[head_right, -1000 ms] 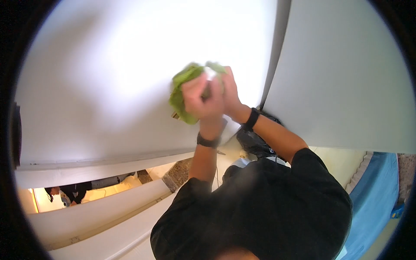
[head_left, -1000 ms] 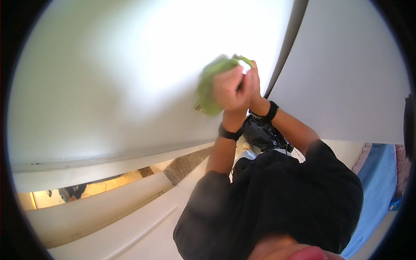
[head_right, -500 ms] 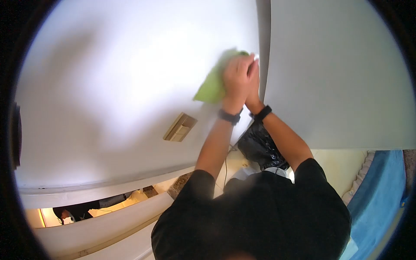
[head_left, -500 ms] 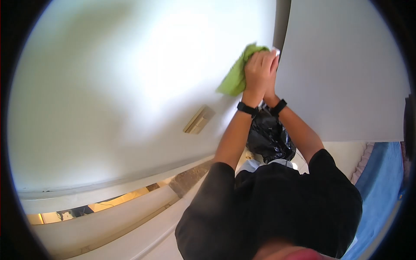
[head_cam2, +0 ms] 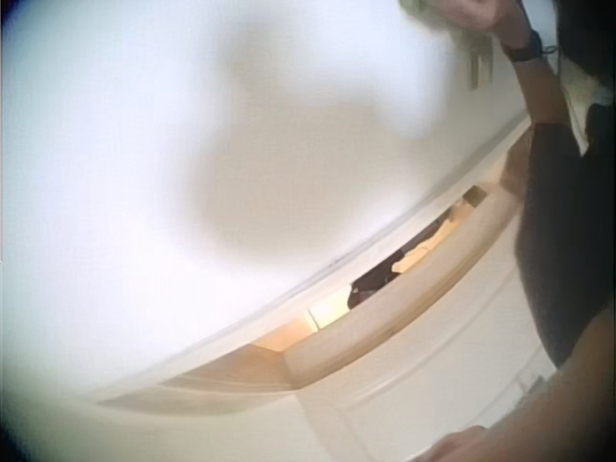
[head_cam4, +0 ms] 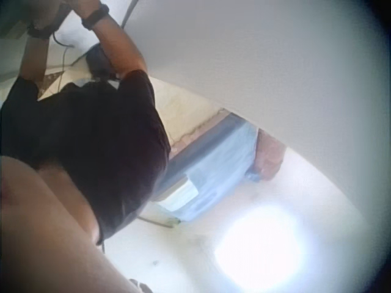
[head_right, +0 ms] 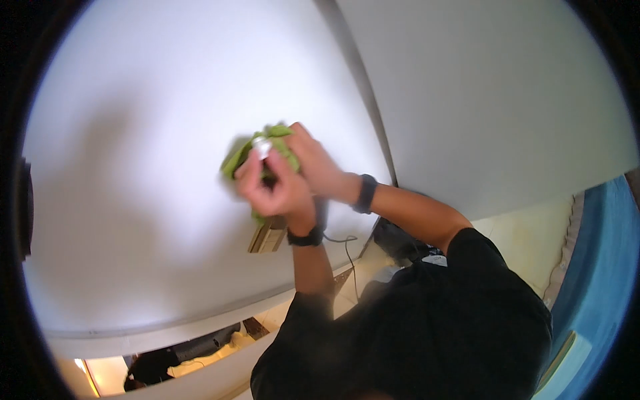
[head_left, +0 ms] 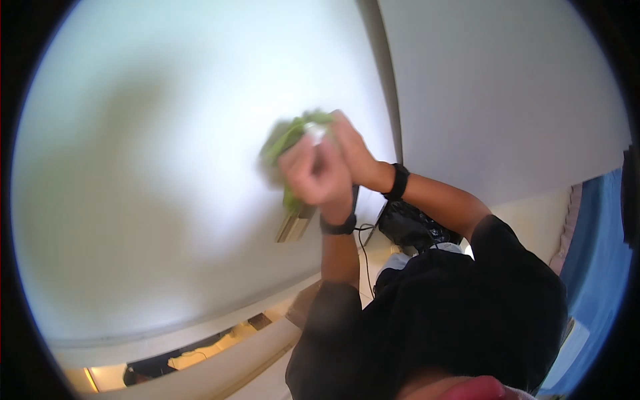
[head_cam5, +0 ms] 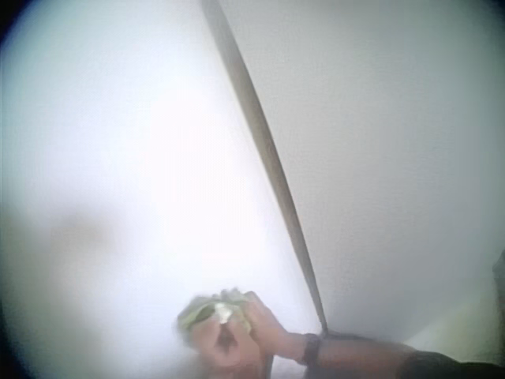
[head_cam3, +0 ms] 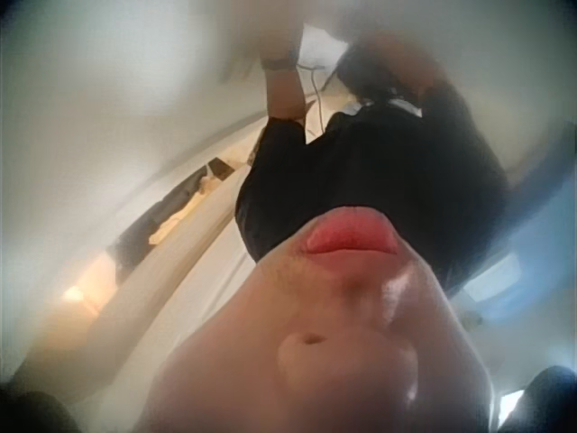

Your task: The person wipes a door handle, a decorative wall panel, a tabletop, and a door frame using a green cloth.

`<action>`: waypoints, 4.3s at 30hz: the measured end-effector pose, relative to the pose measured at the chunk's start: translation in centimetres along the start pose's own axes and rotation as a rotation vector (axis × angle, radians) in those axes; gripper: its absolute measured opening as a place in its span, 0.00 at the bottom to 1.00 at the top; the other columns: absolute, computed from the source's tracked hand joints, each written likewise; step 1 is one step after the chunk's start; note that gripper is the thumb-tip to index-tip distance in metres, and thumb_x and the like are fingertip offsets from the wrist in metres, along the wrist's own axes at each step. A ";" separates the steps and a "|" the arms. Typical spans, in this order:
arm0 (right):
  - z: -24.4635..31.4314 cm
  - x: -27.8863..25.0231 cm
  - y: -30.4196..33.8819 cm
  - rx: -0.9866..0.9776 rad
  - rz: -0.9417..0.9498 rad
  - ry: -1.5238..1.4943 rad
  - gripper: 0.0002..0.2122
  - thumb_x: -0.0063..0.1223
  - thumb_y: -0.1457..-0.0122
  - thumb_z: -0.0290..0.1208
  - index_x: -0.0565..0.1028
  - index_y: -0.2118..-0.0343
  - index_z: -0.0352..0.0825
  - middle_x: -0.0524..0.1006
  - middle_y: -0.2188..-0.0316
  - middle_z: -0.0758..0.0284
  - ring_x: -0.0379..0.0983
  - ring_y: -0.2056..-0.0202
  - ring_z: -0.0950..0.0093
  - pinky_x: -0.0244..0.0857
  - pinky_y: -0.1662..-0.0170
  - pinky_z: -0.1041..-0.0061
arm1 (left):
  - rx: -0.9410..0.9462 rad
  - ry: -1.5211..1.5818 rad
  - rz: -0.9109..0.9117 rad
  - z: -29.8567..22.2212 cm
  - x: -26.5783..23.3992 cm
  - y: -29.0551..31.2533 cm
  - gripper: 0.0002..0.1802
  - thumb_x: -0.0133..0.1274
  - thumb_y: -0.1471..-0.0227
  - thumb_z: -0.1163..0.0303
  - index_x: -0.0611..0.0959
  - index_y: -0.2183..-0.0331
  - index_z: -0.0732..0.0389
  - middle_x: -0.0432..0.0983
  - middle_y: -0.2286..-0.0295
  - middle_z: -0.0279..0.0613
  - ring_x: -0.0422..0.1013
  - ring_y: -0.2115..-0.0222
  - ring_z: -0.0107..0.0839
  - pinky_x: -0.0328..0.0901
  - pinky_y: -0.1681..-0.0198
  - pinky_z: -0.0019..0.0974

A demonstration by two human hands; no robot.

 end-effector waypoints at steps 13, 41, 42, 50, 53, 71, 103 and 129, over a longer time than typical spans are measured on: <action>-12.1 -2.3 16.1 0.580 0.065 0.150 0.17 0.48 0.48 0.24 0.65 0.54 0.34 0.65 0.65 0.56 0.65 0.64 0.56 0.63 0.63 0.66 | -0.289 0.014 0.265 5.5 1.4 19.0 0.10 0.56 0.53 0.81 0.75 0.65 0.68 0.74 0.69 0.48 0.72 0.70 0.37 0.69 0.65 0.36; 6.6 -33.0 20.9 0.154 -0.929 1.227 0.18 0.49 0.49 0.19 0.64 0.53 0.27 0.66 0.62 0.54 0.65 0.63 0.56 0.63 0.61 0.70 | 0.102 1.284 0.764 -24.0 22.9 19.9 0.12 0.58 0.56 0.65 0.80 0.66 0.58 0.76 0.73 0.40 0.71 0.74 0.38 0.66 0.71 0.40; 7.0 -31.6 20.0 0.187 -0.853 1.336 0.17 0.49 0.49 0.18 0.65 0.54 0.27 0.66 0.63 0.54 0.65 0.64 0.57 0.63 0.61 0.71 | 0.117 1.293 0.770 -23.9 22.8 19.9 0.12 0.58 0.56 0.65 0.80 0.66 0.58 0.76 0.73 0.40 0.71 0.74 0.38 0.66 0.71 0.40; 8.5 -33.3 17.1 -0.110 -1.345 -0.201 0.04 0.44 0.44 0.19 0.65 0.66 0.32 0.66 0.70 0.61 0.65 0.69 0.67 0.63 0.69 0.75 | 0.079 1.359 0.494 -26.9 21.6 12.9 0.09 0.59 0.56 0.68 0.81 0.70 0.60 0.75 0.76 0.41 0.71 0.73 0.40 0.66 0.70 0.39; 5.2 -36.3 20.6 0.138 -1.189 0.893 0.07 0.49 0.47 0.23 0.66 0.65 0.32 0.67 0.69 0.58 0.67 0.68 0.59 0.65 0.68 0.68 | 0.114 1.412 0.446 -27.2 22.6 14.1 0.11 0.60 0.56 0.72 0.80 0.66 0.61 0.76 0.74 0.42 0.71 0.72 0.39 0.67 0.68 0.38; 27.1 -23.1 34.3 0.555 -1.507 1.168 0.13 0.58 0.56 0.30 0.70 0.70 0.29 0.72 0.70 0.53 0.68 0.66 0.56 0.62 0.63 0.65 | -0.962 1.390 1.328 -38.1 3.6 23.4 0.14 0.48 0.44 0.70 0.70 0.60 0.71 0.73 0.64 0.51 0.71 0.63 0.34 0.69 0.60 0.33; 76.1 27.9 70.1 -0.539 -2.797 2.004 0.24 0.54 0.53 0.18 0.65 0.50 0.32 0.70 0.59 0.69 0.66 0.57 0.80 0.62 0.53 0.79 | -0.052 3.202 1.949 -71.1 -76.8 23.3 0.09 0.52 0.50 0.82 0.76 0.64 0.66 0.74 0.70 0.40 0.72 0.68 0.28 0.67 0.57 0.40; 93.1 43.6 68.9 1.620 -2.062 3.850 0.30 0.68 0.64 0.27 0.69 0.53 0.38 0.68 0.60 0.59 0.69 0.61 0.59 0.67 0.62 0.66 | -0.481 3.739 2.251 -69.6 -103.5 8.1 0.11 0.57 0.51 0.76 0.74 0.65 0.63 0.72 0.67 0.38 0.66 0.74 0.22 0.63 0.71 0.27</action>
Point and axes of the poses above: each hand's wrist, its own y-axis away from the middle knuckle, its own x-axis out of the palm, z = x × y, the point moved 3 cm from there along -y, towards the middle knuckle
